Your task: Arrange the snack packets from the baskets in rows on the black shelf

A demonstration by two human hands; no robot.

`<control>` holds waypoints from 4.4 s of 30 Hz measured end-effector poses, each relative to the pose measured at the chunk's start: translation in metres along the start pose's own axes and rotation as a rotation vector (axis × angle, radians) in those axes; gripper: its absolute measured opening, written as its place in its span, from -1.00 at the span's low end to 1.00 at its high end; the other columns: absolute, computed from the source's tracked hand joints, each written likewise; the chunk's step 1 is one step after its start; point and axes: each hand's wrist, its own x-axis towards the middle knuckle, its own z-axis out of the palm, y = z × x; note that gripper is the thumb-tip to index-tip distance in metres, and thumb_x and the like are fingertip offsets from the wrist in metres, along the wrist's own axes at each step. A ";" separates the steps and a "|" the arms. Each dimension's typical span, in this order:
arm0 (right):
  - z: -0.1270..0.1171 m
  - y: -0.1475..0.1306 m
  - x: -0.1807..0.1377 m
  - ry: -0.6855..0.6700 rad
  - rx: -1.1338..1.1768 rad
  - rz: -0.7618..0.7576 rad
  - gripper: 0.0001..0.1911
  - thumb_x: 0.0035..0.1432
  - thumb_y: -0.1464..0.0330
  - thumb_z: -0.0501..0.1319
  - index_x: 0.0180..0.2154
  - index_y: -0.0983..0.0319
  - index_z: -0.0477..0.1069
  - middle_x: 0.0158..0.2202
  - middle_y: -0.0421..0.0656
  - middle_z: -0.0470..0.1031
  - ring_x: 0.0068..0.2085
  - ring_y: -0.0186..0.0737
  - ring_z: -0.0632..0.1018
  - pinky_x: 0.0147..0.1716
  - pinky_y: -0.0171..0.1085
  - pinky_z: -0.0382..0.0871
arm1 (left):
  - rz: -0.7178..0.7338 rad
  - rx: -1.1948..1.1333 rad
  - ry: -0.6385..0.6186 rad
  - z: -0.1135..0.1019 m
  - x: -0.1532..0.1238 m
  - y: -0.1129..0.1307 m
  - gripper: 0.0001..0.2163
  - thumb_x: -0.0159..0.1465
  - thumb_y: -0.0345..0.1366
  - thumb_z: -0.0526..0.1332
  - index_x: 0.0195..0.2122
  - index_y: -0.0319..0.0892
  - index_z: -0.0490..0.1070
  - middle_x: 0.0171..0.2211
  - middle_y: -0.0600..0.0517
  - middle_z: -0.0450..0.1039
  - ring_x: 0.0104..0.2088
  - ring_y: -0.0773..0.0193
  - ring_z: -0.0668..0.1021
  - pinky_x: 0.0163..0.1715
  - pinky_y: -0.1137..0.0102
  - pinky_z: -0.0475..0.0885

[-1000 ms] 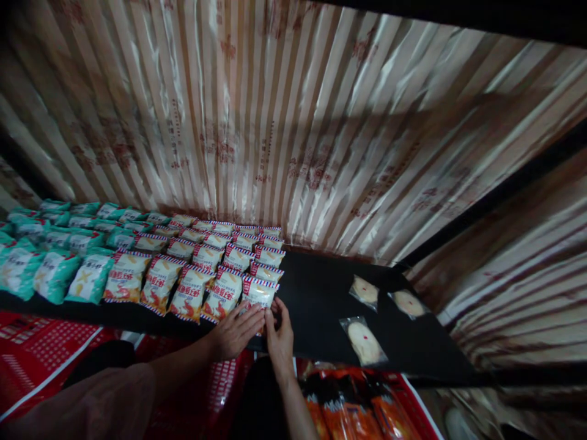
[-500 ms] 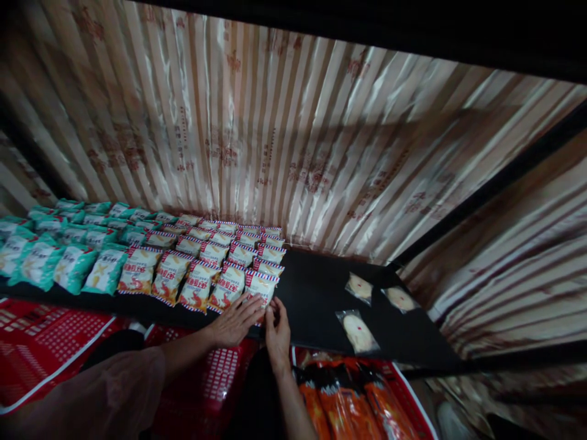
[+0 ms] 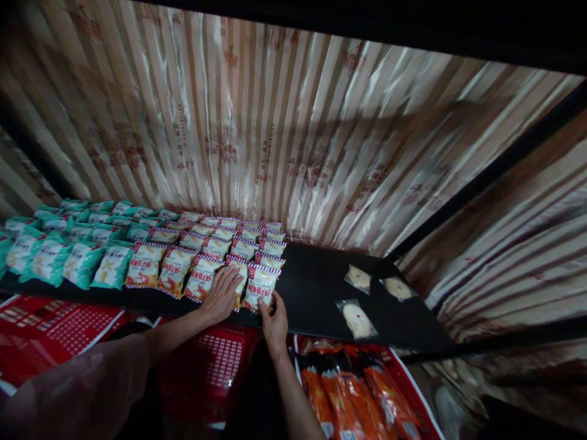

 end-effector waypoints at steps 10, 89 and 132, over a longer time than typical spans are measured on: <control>0.000 -0.001 -0.002 0.039 -0.138 -0.023 -0.43 -0.05 0.04 0.21 -0.05 0.25 0.41 -0.19 -0.06 0.55 -0.18 -0.07 0.53 -0.21 -0.17 0.40 | -0.162 -0.050 0.040 0.003 0.045 -0.012 -0.63 0.24 -0.46 0.02 0.08 -0.22 0.30 0.12 -0.16 0.29 0.28 0.04 0.08 0.22 -0.01 0.06; 0.020 -0.017 -0.002 0.098 -0.380 -0.177 -0.21 0.09 0.05 0.12 0.27 0.11 -0.09 -0.04 -0.04 0.23 -0.05 -0.05 0.39 -0.06 -0.07 0.33 | -0.284 -0.146 0.096 0.001 0.075 -0.025 -0.78 0.24 -0.48 0.00 -0.40 -0.20 0.43 0.00 -0.11 0.39 0.26 0.08 0.13 0.22 0.10 0.19; 0.023 -0.006 0.011 0.107 -0.333 -0.265 -0.28 0.13 0.08 0.09 0.26 0.13 -0.04 0.05 0.00 0.26 0.04 -0.05 0.37 -0.05 -0.07 0.35 | -0.210 -0.122 0.205 0.011 0.073 -0.029 -0.82 0.20 -0.53 0.03 -0.43 -0.20 0.37 -0.11 -0.11 0.41 0.19 0.07 0.23 0.15 0.08 0.28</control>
